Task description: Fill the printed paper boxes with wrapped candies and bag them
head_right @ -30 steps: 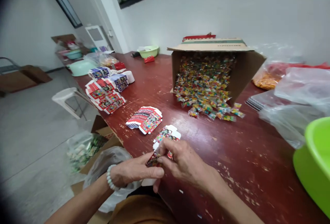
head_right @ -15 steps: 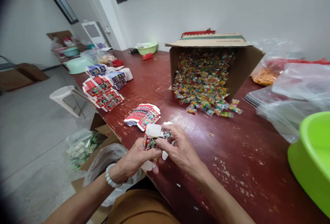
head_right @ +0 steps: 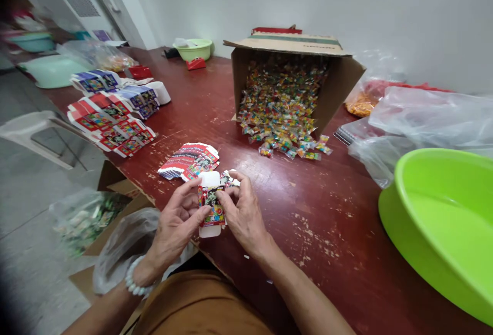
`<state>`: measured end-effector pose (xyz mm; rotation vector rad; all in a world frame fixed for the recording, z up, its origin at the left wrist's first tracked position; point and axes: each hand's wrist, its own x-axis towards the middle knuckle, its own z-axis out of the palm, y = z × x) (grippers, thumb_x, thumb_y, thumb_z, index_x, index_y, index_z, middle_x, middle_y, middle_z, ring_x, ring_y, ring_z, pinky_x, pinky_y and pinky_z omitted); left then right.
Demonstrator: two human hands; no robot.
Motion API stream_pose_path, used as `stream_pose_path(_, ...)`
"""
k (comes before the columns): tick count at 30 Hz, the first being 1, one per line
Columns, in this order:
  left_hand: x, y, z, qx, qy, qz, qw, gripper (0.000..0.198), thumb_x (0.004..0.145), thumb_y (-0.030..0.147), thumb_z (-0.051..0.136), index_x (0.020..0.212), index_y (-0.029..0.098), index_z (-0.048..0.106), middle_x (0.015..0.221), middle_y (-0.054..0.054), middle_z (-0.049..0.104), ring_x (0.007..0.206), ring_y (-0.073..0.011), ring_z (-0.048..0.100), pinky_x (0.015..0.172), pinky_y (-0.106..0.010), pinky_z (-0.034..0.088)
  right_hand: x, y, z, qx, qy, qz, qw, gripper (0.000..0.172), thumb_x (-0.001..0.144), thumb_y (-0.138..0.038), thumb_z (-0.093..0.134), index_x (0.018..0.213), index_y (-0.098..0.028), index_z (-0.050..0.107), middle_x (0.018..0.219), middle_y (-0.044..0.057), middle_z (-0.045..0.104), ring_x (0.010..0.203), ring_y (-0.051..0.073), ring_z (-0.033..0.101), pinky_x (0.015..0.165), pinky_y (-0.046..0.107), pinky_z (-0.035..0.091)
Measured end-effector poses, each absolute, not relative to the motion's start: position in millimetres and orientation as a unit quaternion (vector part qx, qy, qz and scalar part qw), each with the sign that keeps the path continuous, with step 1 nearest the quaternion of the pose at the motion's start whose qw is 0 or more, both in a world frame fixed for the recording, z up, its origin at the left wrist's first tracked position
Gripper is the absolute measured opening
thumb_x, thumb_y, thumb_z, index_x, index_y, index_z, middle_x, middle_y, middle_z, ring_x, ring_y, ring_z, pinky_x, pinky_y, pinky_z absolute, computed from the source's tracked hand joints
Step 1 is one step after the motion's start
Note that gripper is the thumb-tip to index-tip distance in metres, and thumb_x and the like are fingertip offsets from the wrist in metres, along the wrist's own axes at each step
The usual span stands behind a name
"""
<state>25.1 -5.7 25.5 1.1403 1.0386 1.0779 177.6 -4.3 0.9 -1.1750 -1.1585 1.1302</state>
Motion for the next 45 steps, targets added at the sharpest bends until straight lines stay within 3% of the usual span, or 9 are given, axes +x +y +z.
stream_pose_path(6,16.7,1.5,22.9,0.456,0.441,0.434,0.639,0.039,0.076,0.031,0.081,0.107,0.022,0.060,0.085,0.000,0.070,0.073,-0.0157,0.067,0.069,-0.027,0.056,175.2,-0.5,-7.5,-0.454,-0.473,0.512,0.555,0.021,0.088,-0.040,0.067,0.098,-0.021,0.066,0.084,0.000,0.065,0.075,0.015,0.058,0.071,0.027,0.047)
stream_pose_path(10,16.6,3.4,20.7,0.443,0.455,0.408,0.656,0.034,0.078,0.040,0.079,0.100,0.021,0.061,0.077,0.001,0.069,0.064,-0.0136,0.063,0.060,-0.023,0.052,188.6,10.3,2.0,-0.448,-0.452,0.585,0.503,0.028,0.077,-0.043,0.077,0.076,-0.017,0.067,0.075,0.000,0.065,0.068,0.013,0.056,0.068,0.028,0.047)
stream_pose_path(15,19.5,5.0,17.0,0.487,0.465,0.410,0.616,0.029,0.080,0.040,0.078,0.091,0.018,0.063,0.076,0.001,0.066,0.065,-0.0114,0.061,0.059,-0.020,0.049,197.0,16.3,7.7,-0.421,-0.431,0.632,0.487,0.040,0.064,-0.037,0.088,0.094,-0.019,0.067,0.073,-0.003,0.064,0.065,0.012,0.058,0.067,0.027,0.048)
stream_pose_path(19,19.1,5.5,17.0,0.439,0.439,0.431,0.654,0.044,0.074,0.034,0.084,0.102,0.023,0.053,0.078,0.004,0.068,0.065,-0.0124,0.065,0.063,-0.022,0.054,197.8,11.1,6.5,-0.409,-0.507,0.581,0.487,0.026,0.075,-0.042,0.081,0.078,-0.018,0.069,0.074,0.000,0.066,0.068,0.013,0.058,0.068,0.028,0.048)
stream_pose_path(22,19.9,4.4,17.4,0.386,0.408,0.367,0.742,0.051,0.079,0.044,0.079,0.115,0.024,0.050,0.086,0.000,0.071,0.064,-0.0153,0.069,0.060,-0.027,0.057,198.5,6.4,4.8,-0.423,-0.533,0.498,0.537,0.023,0.081,-0.042,0.076,0.076,-0.020,0.071,0.076,0.001,0.066,0.070,0.015,0.060,0.069,0.029,0.048)
stream_pose_path(26,25.5,2.4,13.7,0.351,0.413,0.313,0.780,0.049,0.085,0.063,0.064,0.101,0.016,0.059,0.073,-0.004,0.070,0.048,-0.0152,0.064,0.045,-0.024,0.052,200.1,3.5,4.4,-0.437,-0.631,0.424,0.480,0.015,0.089,-0.035,0.068,0.090,-0.022,0.075,0.087,0.005,0.071,0.084,0.018,0.064,0.078,0.033,0.050)
stream_pose_path(33,32.5,1.6,12.3,0.378,0.449,0.337,0.737,0.056,0.082,0.069,0.062,0.095,0.014,0.064,0.070,-0.005,0.070,0.044,-0.0129,0.061,0.040,-0.020,0.047,193.6,13.3,6.4,-0.456,-0.517,0.563,0.456,0.021,0.080,-0.038,0.075,0.086,-0.019,0.069,0.078,0.001,0.070,0.061,0.013,0.062,0.053,0.025,0.051)
stream_pose_path(38,28.3,2.3,12.8,0.412,0.437,0.322,0.731,0.058,0.084,0.070,0.058,0.087,0.012,0.066,0.067,-0.007,0.070,0.046,-0.0131,0.061,0.042,-0.020,0.047,196.9,22.1,13.2,-0.446,-0.474,0.614,0.446,0.018,0.073,-0.032,0.077,0.076,-0.018,0.067,0.068,-0.001,0.068,0.055,0.011,0.060,0.054,0.025,0.050)
stream_pose_path(45,27.0,0.2,2.6,0.360,0.422,0.344,0.758,0.056,0.089,0.059,0.060,0.132,0.023,0.056,0.078,-0.003,0.070,0.047,-0.0131,0.060,0.043,-0.022,0.048,203.0,7.8,15.3,-0.391,-0.666,0.484,0.411,0.012,0.090,-0.027,0.063,0.091,-0.019,0.072,0.097,0.005,0.070,0.080,0.014,0.063,0.076,0.030,0.051)
